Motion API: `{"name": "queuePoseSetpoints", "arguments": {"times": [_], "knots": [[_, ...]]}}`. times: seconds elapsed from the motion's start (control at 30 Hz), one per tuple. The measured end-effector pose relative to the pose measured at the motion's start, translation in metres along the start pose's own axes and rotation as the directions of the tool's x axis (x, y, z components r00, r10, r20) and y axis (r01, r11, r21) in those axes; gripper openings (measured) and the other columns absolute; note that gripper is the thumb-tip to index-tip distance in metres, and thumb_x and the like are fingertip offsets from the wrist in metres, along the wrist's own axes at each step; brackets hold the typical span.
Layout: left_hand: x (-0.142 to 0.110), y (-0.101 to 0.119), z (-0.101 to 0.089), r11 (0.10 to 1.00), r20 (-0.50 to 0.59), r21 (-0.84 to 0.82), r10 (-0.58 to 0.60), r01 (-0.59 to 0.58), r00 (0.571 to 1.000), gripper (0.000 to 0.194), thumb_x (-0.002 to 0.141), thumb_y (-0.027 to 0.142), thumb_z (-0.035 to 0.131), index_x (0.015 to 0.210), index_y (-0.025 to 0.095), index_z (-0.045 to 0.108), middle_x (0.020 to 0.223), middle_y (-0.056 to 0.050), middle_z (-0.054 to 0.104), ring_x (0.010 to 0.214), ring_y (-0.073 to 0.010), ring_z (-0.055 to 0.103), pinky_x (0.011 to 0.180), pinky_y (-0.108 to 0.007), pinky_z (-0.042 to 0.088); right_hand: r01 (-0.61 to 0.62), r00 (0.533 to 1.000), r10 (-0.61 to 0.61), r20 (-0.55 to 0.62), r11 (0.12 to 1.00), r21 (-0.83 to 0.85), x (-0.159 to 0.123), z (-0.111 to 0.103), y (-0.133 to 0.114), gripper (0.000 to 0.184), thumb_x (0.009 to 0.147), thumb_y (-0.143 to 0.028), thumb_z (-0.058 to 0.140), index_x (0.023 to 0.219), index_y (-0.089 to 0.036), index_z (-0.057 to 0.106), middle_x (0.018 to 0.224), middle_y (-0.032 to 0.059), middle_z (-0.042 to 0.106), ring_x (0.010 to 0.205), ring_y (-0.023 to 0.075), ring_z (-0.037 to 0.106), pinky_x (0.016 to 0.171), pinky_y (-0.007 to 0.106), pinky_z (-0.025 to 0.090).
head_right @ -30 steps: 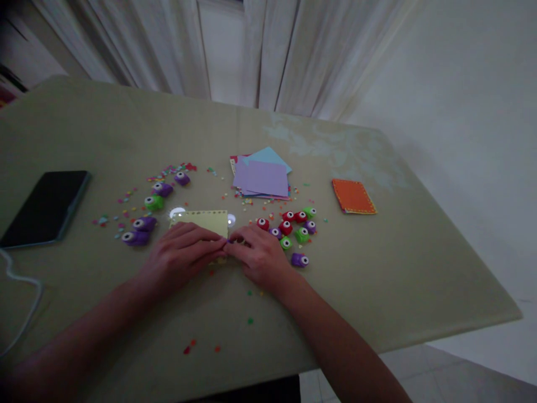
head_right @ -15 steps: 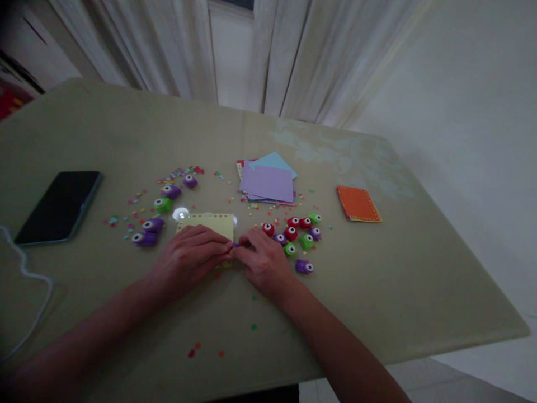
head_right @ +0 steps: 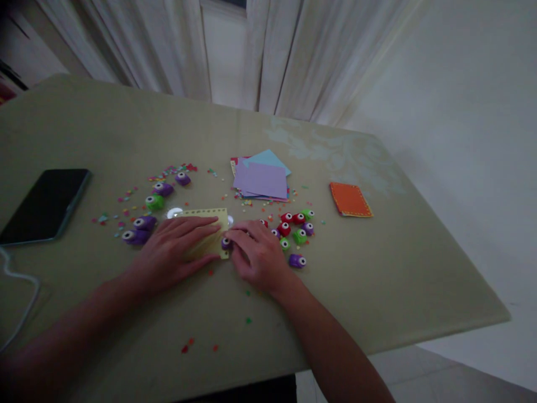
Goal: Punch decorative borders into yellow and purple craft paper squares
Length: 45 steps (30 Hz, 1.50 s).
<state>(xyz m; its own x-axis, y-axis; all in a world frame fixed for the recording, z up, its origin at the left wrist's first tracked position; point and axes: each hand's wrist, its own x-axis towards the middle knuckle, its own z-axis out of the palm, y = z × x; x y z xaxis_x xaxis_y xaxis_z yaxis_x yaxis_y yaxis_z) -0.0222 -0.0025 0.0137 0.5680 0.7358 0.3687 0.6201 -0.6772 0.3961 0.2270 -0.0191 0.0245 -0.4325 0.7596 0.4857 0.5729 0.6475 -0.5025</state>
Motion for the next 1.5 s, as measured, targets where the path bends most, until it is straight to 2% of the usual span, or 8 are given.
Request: {"name": "queuePoseSetpoints", "arguments": {"times": [0.17, 0.53, 0.7, 0.8, 1.1, 1.23, 1.37, 1.5], "knots": [[-0.001, -0.006, 0.005, 1.0, 0.107, 0.004, -0.017, 0.017, 0.994, 0.051, 0.103, 0.052, 0.068, 0.145, 0.025, 0.068, 0.157, -0.012, 0.064, 0.14, -0.0352, 0.062, 0.117, -0.056, 0.049, 0.008, 0.996, 0.003, 0.084, 0.992, -0.124, 0.004, -0.003, -0.001, 0.009, 0.104, -0.025, 0.069, 0.112, -0.023, 0.073, 0.115, 0.0089, 0.077, 0.105, 0.0255, 0.068, 0.097, 0.043, 0.052], [-0.001, 0.0, -0.004, 0.999, 0.086, -0.03, 0.012, -0.009, 0.996, 0.049, 0.104, 0.051, 0.068, 0.145, 0.025, 0.066, 0.15, -0.011, 0.069, 0.132, -0.0327, 0.067, 0.111, -0.052, 0.053, -0.169, 0.986, 0.157, -0.064, 0.896, -0.41, -0.001, -0.014, 0.013, 0.013, 0.099, -0.016, 0.07, 0.11, -0.021, 0.074, 0.119, 0.0103, 0.075, 0.11, 0.0303, 0.064, 0.096, 0.046, 0.043], [0.001, -0.017, -0.033, 0.914, -0.287, 0.227, -0.268, 0.337, 0.92, 0.028, 0.108, 0.039, 0.061, 0.131, 0.026, 0.071, 0.131, -0.011, 0.075, 0.121, -0.0372, 0.068, 0.107, -0.06, 0.05, -0.149, 0.989, 0.135, -0.063, 0.918, -0.367, -0.002, -0.009, 0.007, 0.016, 0.1, -0.019, 0.07, 0.115, -0.022, 0.073, 0.121, 0.0098, 0.075, 0.112, 0.0288, 0.063, 0.099, 0.046, 0.041], [-0.003, -0.031, -0.043, 0.831, -0.229, 0.351, -0.369, 0.431, 0.901, 0.034, 0.108, 0.037, 0.058, 0.138, 0.023, 0.065, 0.137, -0.013, 0.071, 0.124, -0.0431, 0.065, 0.1, -0.063, 0.051, -0.127, 0.992, 0.114, -0.057, 0.935, -0.331, -0.001, -0.007, 0.004, 0.014, 0.101, -0.02, 0.07, 0.114, -0.023, 0.074, 0.12, 0.009, 0.076, 0.111, 0.0283, 0.064, 0.098, 0.046, 0.041], [-0.006, -0.041, -0.026, 0.907, -0.098, 0.356, -0.202, 0.224, 0.974, 0.032, 0.107, 0.021, 0.049, 0.128, 0.024, 0.073, 0.128, -0.014, 0.077, 0.117, -0.0399, 0.07, 0.098, -0.058, 0.05, -0.111, 0.99, 0.086, -0.112, 0.965, -0.239, 0.001, -0.007, -0.004, 0.014, 0.102, -0.02, 0.069, 0.114, -0.024, 0.075, 0.113, 0.0082, 0.077, 0.106, 0.0274, 0.067, 0.098, 0.046, 0.046], [-0.002, -0.012, -0.021, 0.963, -0.19, 0.157, -0.188, 0.219, 0.964, 0.042, 0.106, 0.022, 0.055, 0.148, 0.025, 0.059, 0.129, -0.013, 0.075, 0.121, -0.0367, 0.068, 0.102, -0.056, 0.052, -0.135, 0.985, 0.131, -0.113, 0.99, -0.029, 0.001, -0.005, -0.011, 0.022, 0.102, -0.024, 0.073, 0.124, -0.023, 0.072, 0.117, 0.0091, 0.075, 0.111, 0.0263, 0.069, 0.105, 0.046, 0.051], [0.0, 0.024, -0.01, 0.96, -0.158, -0.267, -0.132, 0.086, 0.979, 0.057, 0.105, 0.02, 0.063, 0.158, 0.03, 0.046, 0.132, -0.008, 0.071, 0.119, -0.0247, 0.071, 0.105, -0.042, 0.059, -0.167, 0.986, 0.163, 0.036, 0.955, 0.247, -0.002, 0.0, -0.014, 0.048, 0.099, -0.033, 0.08, 0.143, -0.024, 0.063, 0.124, 0.0095, 0.074, 0.099, 0.021, 0.072, 0.087, 0.035, 0.061], [-0.001, 0.032, -0.002, 0.888, -0.103, -0.454, -0.129, 0.069, 0.986, 0.051, 0.107, 0.018, 0.062, 0.154, 0.032, 0.051, 0.138, -0.008, 0.062, 0.115, -0.0197, 0.074, 0.1, -0.036, 0.064, -0.172, 0.985, 0.163, 0.055, 0.935, 0.309, -0.003, 0.001, -0.011, 0.031, 0.101, -0.035, 0.078, 0.128, -0.023, 0.071, 0.112, 0.0072, 0.077, 0.091, 0.0192, 0.073, 0.084, 0.033, 0.061]]}}
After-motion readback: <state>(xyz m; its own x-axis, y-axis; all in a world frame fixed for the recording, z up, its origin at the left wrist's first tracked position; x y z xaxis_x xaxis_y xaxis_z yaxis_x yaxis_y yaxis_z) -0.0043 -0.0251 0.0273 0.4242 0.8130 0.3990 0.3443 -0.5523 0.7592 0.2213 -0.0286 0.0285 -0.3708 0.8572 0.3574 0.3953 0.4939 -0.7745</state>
